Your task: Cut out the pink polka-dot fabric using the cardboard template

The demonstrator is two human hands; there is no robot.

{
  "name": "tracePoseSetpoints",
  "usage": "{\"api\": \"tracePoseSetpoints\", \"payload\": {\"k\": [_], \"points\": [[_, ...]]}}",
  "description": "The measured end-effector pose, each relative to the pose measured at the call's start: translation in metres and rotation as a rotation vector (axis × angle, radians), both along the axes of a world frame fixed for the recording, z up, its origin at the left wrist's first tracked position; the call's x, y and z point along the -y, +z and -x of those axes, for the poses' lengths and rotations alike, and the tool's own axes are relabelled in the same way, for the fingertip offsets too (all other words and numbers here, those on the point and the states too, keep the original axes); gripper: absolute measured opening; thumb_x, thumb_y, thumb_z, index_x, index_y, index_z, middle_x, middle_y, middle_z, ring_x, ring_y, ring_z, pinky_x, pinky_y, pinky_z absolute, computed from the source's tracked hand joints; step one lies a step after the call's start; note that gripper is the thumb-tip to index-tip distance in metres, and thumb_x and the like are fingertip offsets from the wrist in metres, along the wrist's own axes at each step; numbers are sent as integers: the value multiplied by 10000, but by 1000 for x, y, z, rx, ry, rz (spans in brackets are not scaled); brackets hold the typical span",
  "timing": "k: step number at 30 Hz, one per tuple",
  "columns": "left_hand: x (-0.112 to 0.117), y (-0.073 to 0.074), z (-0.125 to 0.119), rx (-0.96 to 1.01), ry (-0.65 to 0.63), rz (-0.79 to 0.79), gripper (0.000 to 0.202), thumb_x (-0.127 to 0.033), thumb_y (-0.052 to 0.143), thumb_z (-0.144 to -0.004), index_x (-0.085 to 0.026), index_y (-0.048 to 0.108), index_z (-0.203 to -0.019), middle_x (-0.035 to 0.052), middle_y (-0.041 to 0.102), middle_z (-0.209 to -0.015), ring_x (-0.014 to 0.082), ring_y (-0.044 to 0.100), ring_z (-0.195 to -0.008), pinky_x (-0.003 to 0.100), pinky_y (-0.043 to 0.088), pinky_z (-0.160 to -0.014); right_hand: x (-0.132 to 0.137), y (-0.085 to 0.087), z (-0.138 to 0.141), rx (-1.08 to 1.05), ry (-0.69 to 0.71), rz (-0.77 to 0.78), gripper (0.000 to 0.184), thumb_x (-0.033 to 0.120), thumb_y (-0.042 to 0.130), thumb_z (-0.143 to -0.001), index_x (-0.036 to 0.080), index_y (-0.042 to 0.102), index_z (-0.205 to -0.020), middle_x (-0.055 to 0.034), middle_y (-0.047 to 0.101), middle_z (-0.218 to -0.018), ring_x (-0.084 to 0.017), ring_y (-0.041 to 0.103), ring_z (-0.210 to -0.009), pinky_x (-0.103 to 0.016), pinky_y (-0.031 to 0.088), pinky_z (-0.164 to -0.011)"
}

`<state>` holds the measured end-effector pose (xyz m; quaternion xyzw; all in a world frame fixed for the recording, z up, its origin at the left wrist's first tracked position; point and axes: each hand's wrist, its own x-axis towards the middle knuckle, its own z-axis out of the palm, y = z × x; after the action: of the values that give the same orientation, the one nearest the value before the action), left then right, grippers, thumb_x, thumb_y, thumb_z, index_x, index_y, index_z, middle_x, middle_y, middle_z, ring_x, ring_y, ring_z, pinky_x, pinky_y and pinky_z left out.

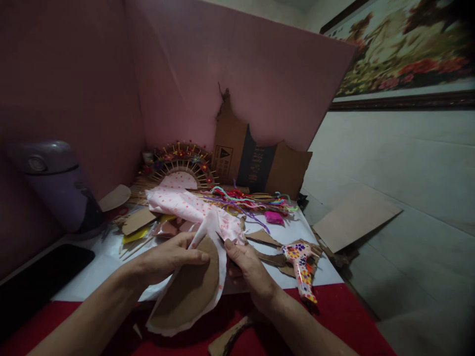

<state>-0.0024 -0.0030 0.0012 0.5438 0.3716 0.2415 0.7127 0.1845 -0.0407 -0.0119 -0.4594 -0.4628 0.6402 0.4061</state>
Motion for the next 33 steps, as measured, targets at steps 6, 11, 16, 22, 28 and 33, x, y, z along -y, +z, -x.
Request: {"api": "tracePoseSetpoints", "payload": {"k": [6,11,16,22,28,33], "points": [[0,2,1,-19,-2,-30,307,-323,716,-653,-186,646,-918,29,679,-855,190,605,-768,290,435,-714,-5,-5,-2,30,-11,13,541,690,555,-675,184,416,-545,118,231,-390,-24,119,-339,-215,66,-366],[-2,0,3,-46,2,-45,285,-316,708,-666,-180,642,-907,19,669,-827,176,595,-739,271,437,-681,-5,-5,-3,29,-2,26,551,697,556,-669,177,434,-535,114,236,-374,-25,137,-334,-209,70,-365],[-3,1,3,-43,13,-28,288,-321,722,-653,-168,630,-879,15,657,-780,166,588,-694,261,443,-642,-3,-2,-2,35,-30,28,540,687,531,-702,173,443,-562,105,255,-408,-33,142,-367,-199,87,-382],[-1,2,1,-47,-8,-29,281,-317,721,-642,-180,647,-876,15,665,-794,164,592,-693,265,448,-651,0,0,1,45,-18,14,541,690,544,-688,177,426,-564,76,327,-466,-42,180,-396,-220,96,-403],[-1,1,1,-74,-7,-29,293,-303,715,-639,-175,645,-892,21,670,-800,171,597,-702,274,447,-662,-2,-2,-1,12,18,-34,539,669,572,-686,187,378,-545,97,259,-456,-38,142,-397,-232,90,-410],[0,3,3,-85,7,-49,307,-310,715,-642,-174,638,-907,31,671,-830,185,602,-738,282,448,-678,-5,-6,-3,16,43,-44,536,668,564,-693,182,406,-531,109,242,-402,-29,144,-349,-231,71,-390]]}}
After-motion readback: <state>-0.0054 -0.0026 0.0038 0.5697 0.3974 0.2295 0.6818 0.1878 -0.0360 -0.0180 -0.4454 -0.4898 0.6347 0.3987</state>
